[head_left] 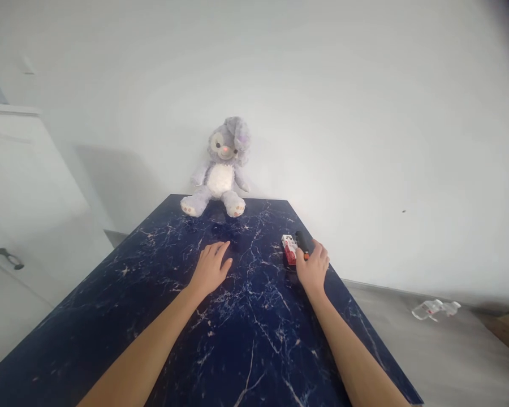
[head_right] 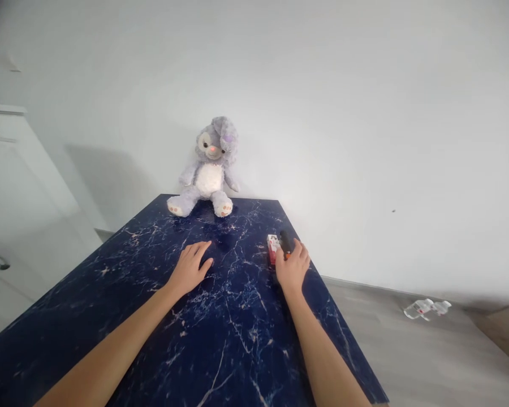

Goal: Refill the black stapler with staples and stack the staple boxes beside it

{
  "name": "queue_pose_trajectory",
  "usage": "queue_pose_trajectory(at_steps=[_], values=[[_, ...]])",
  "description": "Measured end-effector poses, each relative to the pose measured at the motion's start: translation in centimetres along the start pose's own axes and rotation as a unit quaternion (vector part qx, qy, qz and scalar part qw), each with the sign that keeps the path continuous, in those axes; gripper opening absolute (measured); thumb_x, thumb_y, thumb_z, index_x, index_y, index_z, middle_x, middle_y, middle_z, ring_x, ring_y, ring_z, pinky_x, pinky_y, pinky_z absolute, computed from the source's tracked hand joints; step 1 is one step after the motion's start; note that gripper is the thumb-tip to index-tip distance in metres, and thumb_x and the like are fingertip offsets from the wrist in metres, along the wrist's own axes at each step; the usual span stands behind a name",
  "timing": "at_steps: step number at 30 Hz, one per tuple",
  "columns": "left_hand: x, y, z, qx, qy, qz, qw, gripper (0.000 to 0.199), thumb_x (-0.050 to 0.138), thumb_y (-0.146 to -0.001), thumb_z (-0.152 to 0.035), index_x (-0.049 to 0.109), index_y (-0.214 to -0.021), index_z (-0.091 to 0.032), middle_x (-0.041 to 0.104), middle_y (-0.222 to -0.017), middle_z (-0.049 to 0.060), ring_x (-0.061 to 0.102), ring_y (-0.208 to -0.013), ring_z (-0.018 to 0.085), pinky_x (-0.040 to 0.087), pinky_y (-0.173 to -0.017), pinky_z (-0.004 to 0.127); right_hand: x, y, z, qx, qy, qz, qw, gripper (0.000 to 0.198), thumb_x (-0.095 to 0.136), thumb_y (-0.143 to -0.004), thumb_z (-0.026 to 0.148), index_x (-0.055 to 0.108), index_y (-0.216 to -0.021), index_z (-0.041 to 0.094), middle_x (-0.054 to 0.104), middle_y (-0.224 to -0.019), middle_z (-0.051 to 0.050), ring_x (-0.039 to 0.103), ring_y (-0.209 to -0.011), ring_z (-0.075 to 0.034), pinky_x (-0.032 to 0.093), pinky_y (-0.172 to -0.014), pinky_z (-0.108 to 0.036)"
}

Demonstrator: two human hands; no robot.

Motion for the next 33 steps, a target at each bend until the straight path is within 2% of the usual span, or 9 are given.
queue_pose_trajectory(at_steps=[3,9,12,15,19,22,26,28,33], values=[[-0.3,0.2,0.5,-0.008,0.003,0.001,1.0,0.049,0.044,-0.099,-0.035,0.043,-0.147,-0.024,0.056,-0.136,0.012,0.049,-0.127,0.03,0.04,-0.107,0.048,0.8,0.3,-0.5,0.047,0.043,0.038,0.997,0.065,0.048,-0.088,0.047,0.041,-0.142,0.011,0.05,-0.134,-0.022,0.047,-0.123,-0.04,0.033,-0.104,-0.051],[-0.6,0.3,0.8,-0.007,0.001,0.008,1.0,0.05,0.044,-0.099,-0.035,0.041,-0.148,-0.022,0.055,-0.138,0.012,0.048,-0.129,0.029,0.04,-0.108,0.049,1.3,0.3,-0.3,0.044,0.022,0.077,0.996,0.072,0.048,-0.088,0.048,0.033,-0.149,0.014,0.044,-0.142,-0.021,0.047,-0.125,-0.038,0.034,-0.105,-0.051],[-0.8,0.4,0.9,-0.001,-0.006,0.009,1.0,0.051,0.043,-0.099,-0.035,0.041,-0.148,-0.021,0.056,-0.137,0.012,0.048,-0.128,0.029,0.041,-0.108,0.048,1.0,0.2,-0.2,0.04,0.0,0.087,0.995,0.062,0.05,-0.087,0.048,0.045,-0.142,0.019,0.04,-0.144,-0.019,0.045,-0.127,-0.037,0.035,-0.105,-0.052],[-1.8,0.2,1.1,0.008,-0.032,-0.011,0.999,0.049,0.047,-0.097,-0.033,0.046,-0.145,-0.021,0.055,-0.138,0.013,0.046,-0.13,0.032,0.039,-0.109,0.051,0.5,0.4,0.8,-0.001,-0.004,0.08,0.997,0.045,0.049,-0.089,0.042,0.058,-0.127,0.019,0.037,-0.147,-0.018,0.039,-0.132,-0.036,0.034,-0.108,-0.052],[-3.4,-0.2,1.8,0.002,-0.064,-0.054,0.996,0.047,0.049,-0.094,-0.03,0.051,-0.14,-0.022,0.051,-0.141,0.015,0.042,-0.134,0.035,0.036,-0.111,0.055,0.2,0.8,2.2,-0.056,0.013,0.074,0.996,0.041,0.047,-0.09,0.034,0.057,-0.126,0.018,0.035,-0.149,-0.017,0.032,-0.138,-0.033,0.029,-0.112,-0.052],[-4.0,-0.4,1.6,0.007,-0.078,-0.057,0.995,0.047,0.049,-0.094,-0.028,0.051,-0.14,-0.021,0.049,-0.143,0.016,0.04,-0.135,0.035,0.034,-0.113,0.054,0.0,0.7,1.7,-0.018,0.012,0.062,0.998,0.047,0.049,-0.088,0.037,0.053,-0.13,0.016,0.035,-0.148,-0.02,0.034,-0.137,-0.035,0.03,-0.111,-0.054],[-4.0,-0.4,0.9,0.02,-0.098,-0.03,0.995,0.048,0.047,-0.094,-0.026,0.051,-0.142,-0.02,0.045,-0.148,0.016,0.036,-0.14,0.035,0.032,-0.115,0.055,0.3,0.6,0.1,0.055,-0.058,0.092,0.993,0.057,0.053,-0.085,0.044,0.05,-0.135,0.015,0.041,-0.144,-0.02,0.054,-0.116,-0.03,0.043,-0.102,-0.045],[-3.9,-0.3,1.0,0.005,-0.107,-0.031,0.994,0.049,0.046,-0.094,-0.026,0.05,-0.143,-0.02,0.044,-0.149,0.016,0.035,-0.14,0.036,0.031,-0.115,0.055,0.7,0.6,-0.5,0.086,-0.079,0.108,0.987,0.059,0.05,-0.087,0.045,0.047,-0.138,0.016,0.049,-0.138,-0.019,0.056,-0.113,-0.029,0.045,-0.099,-0.043],[-3.1,-0.1,1.2,0.008,-0.119,-0.003,0.993,0.056,0.046,-0.087,-0.013,0.05,-0.143,-0.019,0.047,-0.147,0.016,0.04,-0.137,0.035,0.035,-0.111,0.054,1.8,0.5,-0.4,0.069,-0.034,0.145,0.986,0.063,0.041,-0.092,0.043,0.041,-0.146,0.011,0.052,-0.136,-0.022,0.052,-0.123,-0.034,0.039,-0.105,-0.048]])
Point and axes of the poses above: each hand's wrist, its own y-axis away from the middle knuckle, its own x-axis out of the palm, z = x × y, the point moved 5 cm from there along -y, towards the middle knuckle
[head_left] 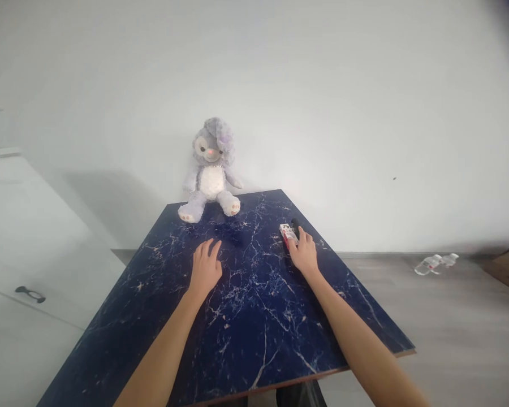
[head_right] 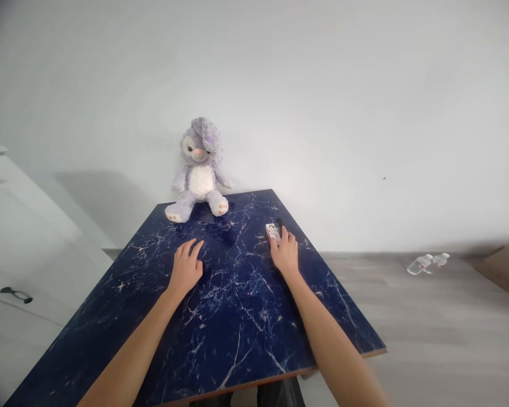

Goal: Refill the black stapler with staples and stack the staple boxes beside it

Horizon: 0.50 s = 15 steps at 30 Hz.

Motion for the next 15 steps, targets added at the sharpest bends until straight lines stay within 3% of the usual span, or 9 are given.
queue_pose_trajectory(at_steps=[3,5,7,9,11,13,15], values=[[0.3,-0.1,-1.2,0.037,-0.006,0.041,0.998,0.052,0.047,-0.085,-0.013,0.059,-0.135,-0.02,0.055,-0.141,0.014,0.045,-0.132,0.034,0.037,-0.109,0.05,-0.6,0.1,0.9,-0.005,0.027,0.001,1.0,0.064,0.036,-0.095,0.041,0.036,-0.149,0.008,0.048,-0.141,-0.024,0.046,-0.129,-0.035,0.036,-0.107,-0.05],[0.2,-0.4,-1.8,0.019,-0.014,0.076,0.997,0.036,0.046,-0.09,-0.022,0.072,-0.114,-0.019,0.067,-0.12,0.015,0.057,-0.118,0.033,0.039,-0.105,0.049,-1.3,0.9,2.7,-0.034,0.052,-0.016,0.998,0.064,0.034,-0.097,0.042,0.035,-0.15,0.007,0.04,-0.148,-0.024,0.035,-0.138,-0.037,0.03,-0.111,-0.054],[0.1,-0.6,-2.3,-0.02,-0.019,0.115,0.993,0.038,0.042,-0.094,-0.034,0.077,-0.089,-0.018,0.073,-0.094,0.014,0.065,-0.097,0.03,0.04,-0.099,0.048,-1.5,2.6,6.0,-0.107,0.08,-0.017,0.991,0.062,0.035,-0.098,0.045,0.036,-0.151,0.012,0.031,-0.156,-0.02,0.023,-0.145,-0.038,0.022,-0.114,-0.059],[0.2,-0.6,-2.9,-0.041,-0.015,0.154,0.987,0.047,0.039,-0.096,-0.039,0.077,-0.079,-0.018,0.074,-0.084,0.014,0.067,-0.086,0.028,0.043,-0.093,0.045,-0.2,5.0,9.7,-0.207,0.071,0.056,0.974,0.059,0.039,-0.097,0.047,0.043,-0.147,0.016,0.036,-0.154,-0.017,0.027,-0.143,-0.036,0.023,-0.114,-0.056],[0.6,-0.4,-3.5,-0.027,-0.004,0.2,0.979,0.046,0.039,-0.095,-0.037,0.078,-0.08,-0.019,0.075,-0.087,0.014,0.069,-0.086,0.028,0.045,-0.086,0.041,2.0,7.6,12.9,-0.297,0.039,0.173,0.938,0.051,0.041,-0.097,0.046,0.058,-0.132,0.014,0.057,-0.133,-0.018,0.046,-0.127,-0.032,0.032,-0.11,-0.048],[1.3,0.0,-4.0,-0.007,-0.001,0.244,0.97,0.041,0.041,-0.094,-0.033,0.079,-0.083,-0.02,0.075,-0.089,0.014,0.07,-0.087,0.029,0.047,-0.08,0.038,4.3,9.4,14.5,-0.323,0.031,0.282,0.903,0.041,0.04,-0.097,0.042,0.069,-0.11,0.016,0.069,-0.107,-0.013,0.059,-0.107,-0.028,0.039,-0.102,-0.041],[1.8,0.3,-4.0,0.003,-0.007,0.26,0.966,0.038,0.043,-0.092,-0.031,0.079,-0.085,-0.021,0.075,-0.091,0.014,0.071,-0.088,0.03,0.048,-0.079,0.038,5.8,9.7,14.8,-0.307,0.048,0.326,0.893,0.043,0.039,-0.098,0.043,0.073,-0.093,0.018,0.072,-0.095,-0.011,0.064,-0.095,-0.026,0.043,-0.096,-0.038]])
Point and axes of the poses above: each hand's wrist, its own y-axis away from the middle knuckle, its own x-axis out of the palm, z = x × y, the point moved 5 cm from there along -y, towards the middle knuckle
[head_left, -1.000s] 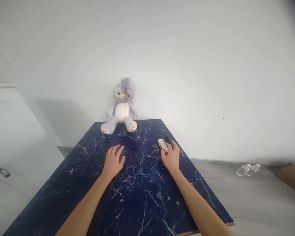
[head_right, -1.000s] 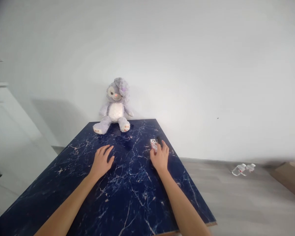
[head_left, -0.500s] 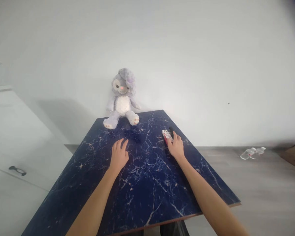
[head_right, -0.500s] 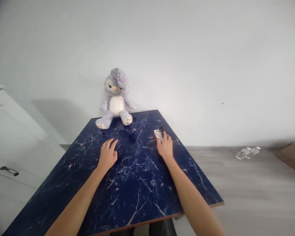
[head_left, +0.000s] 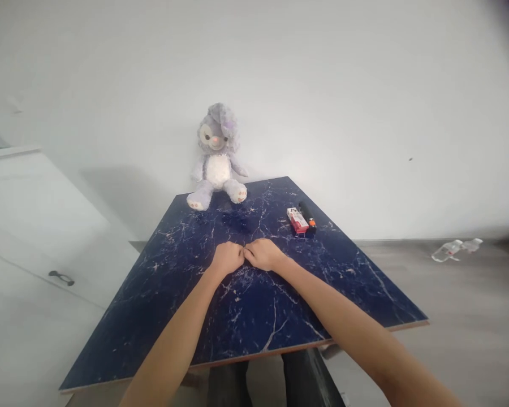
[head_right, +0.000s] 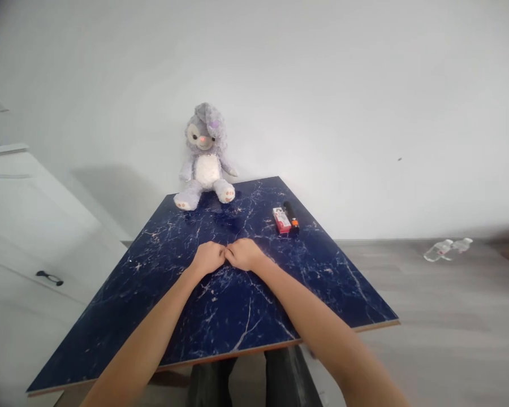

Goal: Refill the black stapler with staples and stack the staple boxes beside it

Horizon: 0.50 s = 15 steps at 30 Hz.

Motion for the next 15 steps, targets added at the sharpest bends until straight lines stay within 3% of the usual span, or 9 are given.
queue_pose_trajectory(at_steps=[4,9,15], values=[[0.6,0.2,0.4,-0.002,-0.004,-0.019,1.0,0.037,0.042,-0.093,-0.03,0.079,-0.089,-0.021,0.075,-0.092,0.014,0.07,-0.09,0.029,0.049,-0.081,0.038,0.5,-0.7,-1.1,0.025,0.027,-0.006,0.999,0.049,0.038,-0.099,0.047,0.074,-0.08,0.019,0.074,-0.094,-0.013,0.069,-0.093,-0.028,0.045,-0.091,-0.038],[0.7,0.8,0.5,0.026,0.03,-0.037,0.998,0.04,0.038,-0.097,-0.032,0.075,-0.087,-0.022,0.075,-0.091,0.011,0.069,-0.088,0.026,0.048,-0.08,0.035,0.5,-0.5,-1.7,0.058,0.009,-0.008,0.998,0.044,0.046,-0.096,0.051,0.076,-0.086,0.02,0.076,-0.097,-0.012,0.068,-0.101,-0.029,0.044,-0.097,-0.039],[0.2,1.2,0.2,0.022,0.051,-0.044,0.997,0.035,0.039,-0.097,-0.03,0.072,-0.087,-0.021,0.074,-0.093,0.011,0.068,-0.087,0.024,0.045,-0.078,0.032,1.0,-1.1,-0.3,0.128,0.064,-0.048,0.988,0.053,0.032,-0.101,0.04,0.077,-0.091,0.014,0.074,-0.1,-0.019,0.069,-0.095,-0.031,0.047,-0.088,-0.04]])
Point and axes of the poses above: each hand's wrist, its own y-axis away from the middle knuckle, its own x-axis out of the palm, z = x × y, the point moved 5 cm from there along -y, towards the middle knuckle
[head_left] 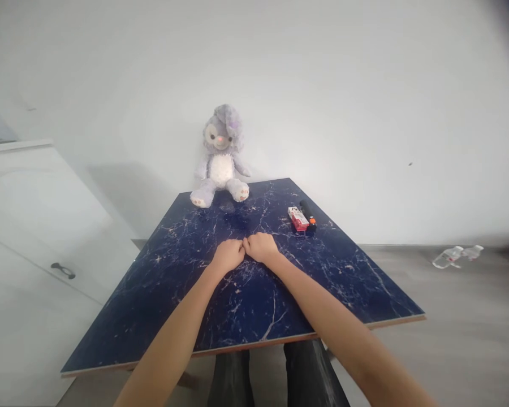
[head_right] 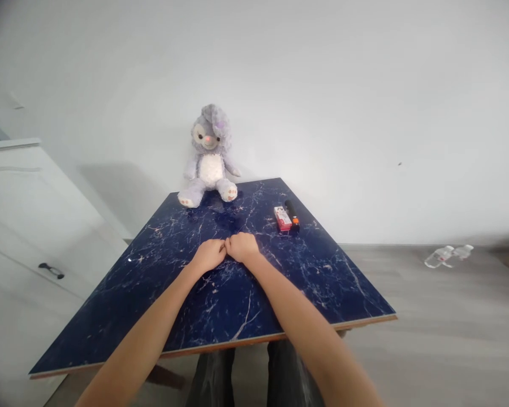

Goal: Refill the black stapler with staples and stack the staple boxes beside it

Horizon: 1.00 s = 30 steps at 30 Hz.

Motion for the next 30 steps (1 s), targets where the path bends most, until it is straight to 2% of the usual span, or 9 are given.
queue_pose_trajectory(at_steps=[3,6,9,11,14,18,21,26,30], values=[[-0.3,0.0,0.1,-0.012,0.04,-0.03,0.999,0.034,0.043,-0.096,-0.033,0.068,-0.075,-0.022,0.072,-0.081,0.007,0.065,-0.074,0.02,0.04,-0.067,0.029,-0.6,0.0,0.2,0.005,-0.01,-0.024,1.0,0.048,0.034,-0.101,0.041,0.074,-0.093,0.016,0.074,-0.097,-0.015,0.067,-0.092,-0.027,0.045,-0.089,-0.038],[-1.1,0.1,0.9,-0.045,0.1,-0.13,0.985,0.042,0.043,-0.096,-0.041,0.057,-0.063,-0.021,0.061,-0.061,0.001,0.056,-0.059,0.016,0.032,-0.06,0.027,-3.4,-0.1,-1.8,0.003,-0.026,-0.153,0.988,0.034,0.043,-0.098,0.04,0.07,-0.099,0.019,0.072,-0.098,-0.01,0.063,-0.097,-0.025,0.039,-0.097,-0.039],[-1.7,0.3,1.9,-0.077,0.148,-0.238,0.957,0.045,0.043,-0.097,-0.044,0.048,-0.06,-0.02,0.05,-0.054,-0.002,0.047,-0.053,0.013,0.029,-0.058,0.027,-7.0,0.6,-6.9,0.133,-0.028,-0.356,0.925,0.035,0.046,-0.094,0.036,0.063,-0.119,0.017,0.065,-0.12,-0.016,0.052,-0.118,-0.032,0.032,-0.105,-0.048],[-1.8,0.3,2.2,-0.077,0.168,-0.259,0.948,0.045,0.044,-0.096,-0.044,0.045,-0.058,-0.02,0.047,-0.053,-0.003,0.044,-0.052,0.012,0.027,-0.057,0.026,-7.8,1.3,-10.9,0.249,-0.045,-0.421,0.871,0.049,0.046,-0.093,0.034,0.051,-0.135,0.011,0.053,-0.137,-0.022,0.043,-0.13,-0.035,0.029,-0.109,-0.051],[-1.7,0.2,2.2,-0.038,0.174,-0.233,0.956,0.043,0.045,-0.096,-0.041,0.045,-0.058,-0.02,0.047,-0.053,-0.003,0.043,-0.052,0.012,0.027,-0.057,0.027,-5.9,1.5,-15.9,0.397,-0.13,-0.313,0.853,0.054,0.041,-0.093,0.035,0.047,-0.137,0.004,0.053,-0.135,-0.029,0.048,-0.126,-0.039,0.035,-0.104,-0.054],[-2.5,1.3,4.2,0.04,0.122,-0.214,0.968,0.041,0.047,-0.094,-0.039,0.048,-0.057,-0.02,0.054,-0.059,0.0,0.047,-0.058,0.014,0.031,-0.063,0.028,-4.7,0.8,-17.7,0.358,-0.156,-0.248,0.886,0.045,0.042,-0.094,0.037,0.059,-0.125,0.009,0.067,-0.113,-0.022,0.061,-0.111,-0.034,0.044,-0.097,-0.045],[-3.5,3.2,9.1,-0.051,0.157,-0.267,0.949,0.042,0.048,-0.093,-0.044,0.05,-0.058,-0.02,0.053,-0.058,-0.001,0.048,-0.057,0.014,0.032,-0.062,0.027,-4.6,0.5,-17.3,0.338,-0.164,-0.222,0.9,0.046,0.042,-0.095,0.042,0.061,-0.126,0.013,0.071,-0.106,-0.017,0.066,-0.103,-0.031,0.048,-0.091,-0.042],[-4.3,5.7,15.9,-0.268,0.234,-0.401,0.844,0.04,0.047,-0.093,-0.048,0.057,-0.066,-0.021,0.057,-0.059,-0.002,0.051,-0.06,0.015,0.033,-0.061,0.026,-3.0,-0.5,-12.7,0.266,-0.185,-0.187,0.927,0.044,0.05,-0.091,0.048,0.066,-0.124,0.023,0.073,-0.111,-0.009,0.068,-0.104,-0.027,0.05,-0.088,-0.035],[-4.0,4.2,15.0,-0.238,0.213,-0.349,0.881,0.042,0.048,-0.092,-0.046,0.052,-0.059,-0.021,0.054,-0.054,-0.002,0.049,-0.057,0.014,0.031,-0.06,0.026,-0.3,-1.8,-4.2,0.174,-0.228,-0.174,0.942,0.039,0.055,-0.088,0.046,0.069,-0.115,0.022,0.075,-0.101,-0.009,0.071,-0.095,-0.026,0.05,-0.086,-0.033]])
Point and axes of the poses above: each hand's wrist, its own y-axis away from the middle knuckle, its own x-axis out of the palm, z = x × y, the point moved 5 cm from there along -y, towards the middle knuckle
